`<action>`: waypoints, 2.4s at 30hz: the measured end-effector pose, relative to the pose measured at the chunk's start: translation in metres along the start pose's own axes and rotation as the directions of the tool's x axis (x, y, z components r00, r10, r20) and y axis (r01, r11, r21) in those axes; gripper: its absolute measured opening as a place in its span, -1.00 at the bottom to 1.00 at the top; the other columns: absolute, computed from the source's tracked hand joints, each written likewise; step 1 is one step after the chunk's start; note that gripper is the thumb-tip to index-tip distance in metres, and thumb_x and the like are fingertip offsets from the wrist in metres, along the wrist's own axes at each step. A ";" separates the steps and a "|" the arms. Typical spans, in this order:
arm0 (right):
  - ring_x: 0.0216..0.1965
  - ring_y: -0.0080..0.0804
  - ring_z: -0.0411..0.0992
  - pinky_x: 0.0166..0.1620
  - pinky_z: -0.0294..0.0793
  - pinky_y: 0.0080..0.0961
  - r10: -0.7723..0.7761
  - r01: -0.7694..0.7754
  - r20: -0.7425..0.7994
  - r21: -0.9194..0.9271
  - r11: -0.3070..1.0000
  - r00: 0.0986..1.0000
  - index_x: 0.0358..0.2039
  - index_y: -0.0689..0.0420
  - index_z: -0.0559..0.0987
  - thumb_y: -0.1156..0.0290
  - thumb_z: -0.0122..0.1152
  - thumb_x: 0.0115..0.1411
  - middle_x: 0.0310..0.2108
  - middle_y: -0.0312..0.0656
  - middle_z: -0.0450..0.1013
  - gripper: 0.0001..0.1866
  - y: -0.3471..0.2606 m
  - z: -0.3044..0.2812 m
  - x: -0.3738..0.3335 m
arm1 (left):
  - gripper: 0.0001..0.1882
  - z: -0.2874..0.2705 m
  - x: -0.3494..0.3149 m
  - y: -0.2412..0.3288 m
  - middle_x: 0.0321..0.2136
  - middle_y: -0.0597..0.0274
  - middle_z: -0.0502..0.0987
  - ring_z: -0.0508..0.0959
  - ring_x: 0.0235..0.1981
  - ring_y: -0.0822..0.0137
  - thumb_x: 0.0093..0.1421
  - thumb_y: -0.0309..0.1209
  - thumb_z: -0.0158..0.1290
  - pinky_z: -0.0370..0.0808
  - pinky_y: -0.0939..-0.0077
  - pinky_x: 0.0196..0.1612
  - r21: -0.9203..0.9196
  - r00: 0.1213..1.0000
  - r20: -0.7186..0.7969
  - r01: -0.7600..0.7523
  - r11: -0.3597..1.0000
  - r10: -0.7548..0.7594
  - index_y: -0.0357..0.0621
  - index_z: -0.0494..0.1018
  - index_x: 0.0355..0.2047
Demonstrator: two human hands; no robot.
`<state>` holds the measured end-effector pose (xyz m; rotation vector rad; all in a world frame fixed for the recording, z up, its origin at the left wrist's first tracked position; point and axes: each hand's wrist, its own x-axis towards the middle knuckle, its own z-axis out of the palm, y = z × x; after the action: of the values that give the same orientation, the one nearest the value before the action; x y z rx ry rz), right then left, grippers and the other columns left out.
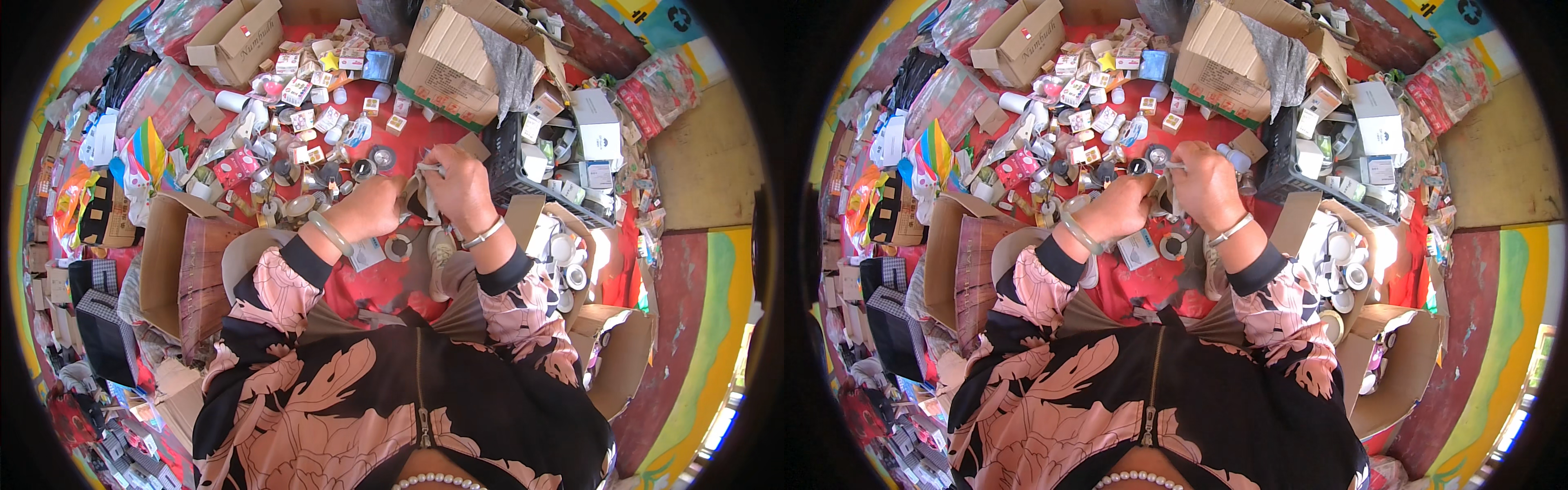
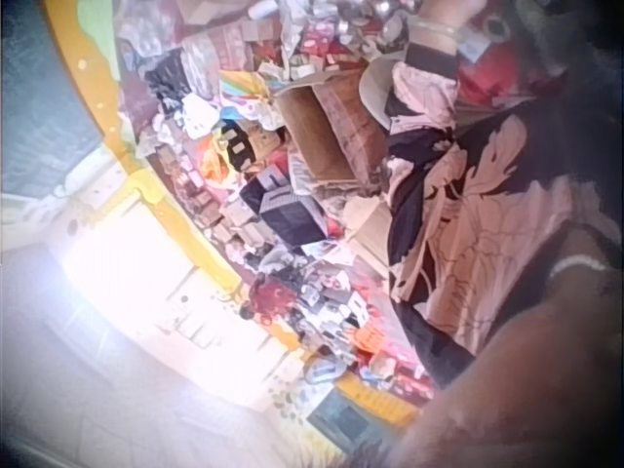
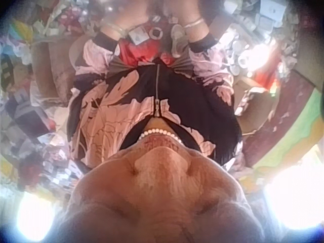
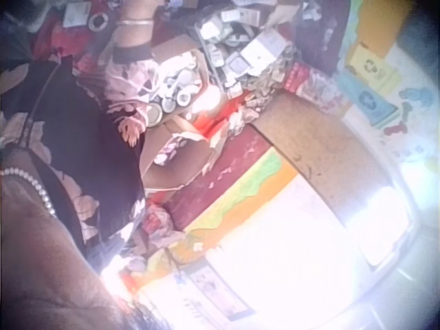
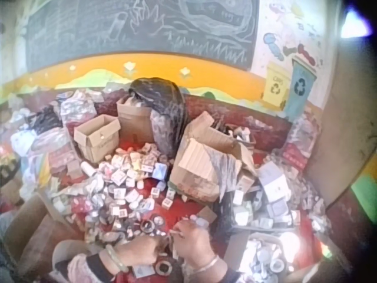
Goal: The person sits on the floor and cleans several small, round light fixtures using a white cloth. They wipe the exterior and interior surfaces of each fixture, occasionally turning them over to access different sides, and place the cleaned items into a cardboard box.
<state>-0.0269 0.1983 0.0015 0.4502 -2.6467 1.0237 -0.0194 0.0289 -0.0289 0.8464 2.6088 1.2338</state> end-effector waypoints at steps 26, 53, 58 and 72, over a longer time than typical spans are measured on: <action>-0.34 -0.43 0.47 -0.23 0.49 -0.56 0.473 -0.128 0.060 0.985 0.112 0.879 -0.23 0.24 0.43 0.52 0.01 0.20 -0.34 -0.17 0.47 -0.87 0.066 -0.060 0.024 | -0.81 -0.039 0.002 -0.007 -0.46 0.10 0.52 0.57 -0.52 0.38 0.20 -0.57 -0.19 0.53 0.58 -0.47 -0.589 0.960 -0.164 0.089 0.803 -0.226 -0.33 0.32 -0.18; -0.38 -0.32 0.47 -0.29 0.45 -0.53 -0.087 0.156 -0.204 0.352 0.923 0.975 -0.21 0.13 0.56 0.68 0.19 -0.13 -0.42 -0.14 0.49 -0.61 -0.007 -0.001 0.008 | -0.82 -0.011 0.010 -0.001 -0.41 0.11 0.52 0.58 -0.50 0.30 0.15 -0.56 -0.14 0.58 0.53 -0.44 -0.763 0.878 0.135 0.388 0.517 -0.459 -0.36 0.36 -0.24; -0.34 -0.41 0.48 -0.25 0.43 -0.62 0.018 0.052 -0.175 0.387 0.921 0.984 -0.15 0.15 0.54 0.71 0.17 -0.12 -0.40 -0.15 0.50 -0.57 -0.018 0.002 0.006 | -0.85 0.013 0.004 -0.026 -0.51 0.05 0.51 0.59 -0.56 0.21 0.11 -0.60 -0.16 0.57 0.46 -0.47 -0.440 0.911 -0.034 0.356 0.824 -0.412 -0.41 0.34 -0.31; -0.23 -0.63 0.41 -0.14 0.38 -0.71 0.257 -0.107 -0.017 0.883 0.458 0.966 -0.08 0.26 0.48 0.43 0.02 0.23 -0.16 -0.23 0.48 -0.71 0.004 -0.037 0.022 | -0.76 -0.003 0.003 -0.008 -0.37 0.03 0.55 0.61 -0.44 0.25 0.12 -0.56 -0.09 0.58 0.54 -0.42 -0.870 0.869 0.275 0.407 0.278 -0.411 -0.37 0.40 -0.19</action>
<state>-0.0439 0.2217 0.0335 0.2309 -1.8216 2.3888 -0.0265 0.0243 -0.0322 -0.0898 1.4296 2.0640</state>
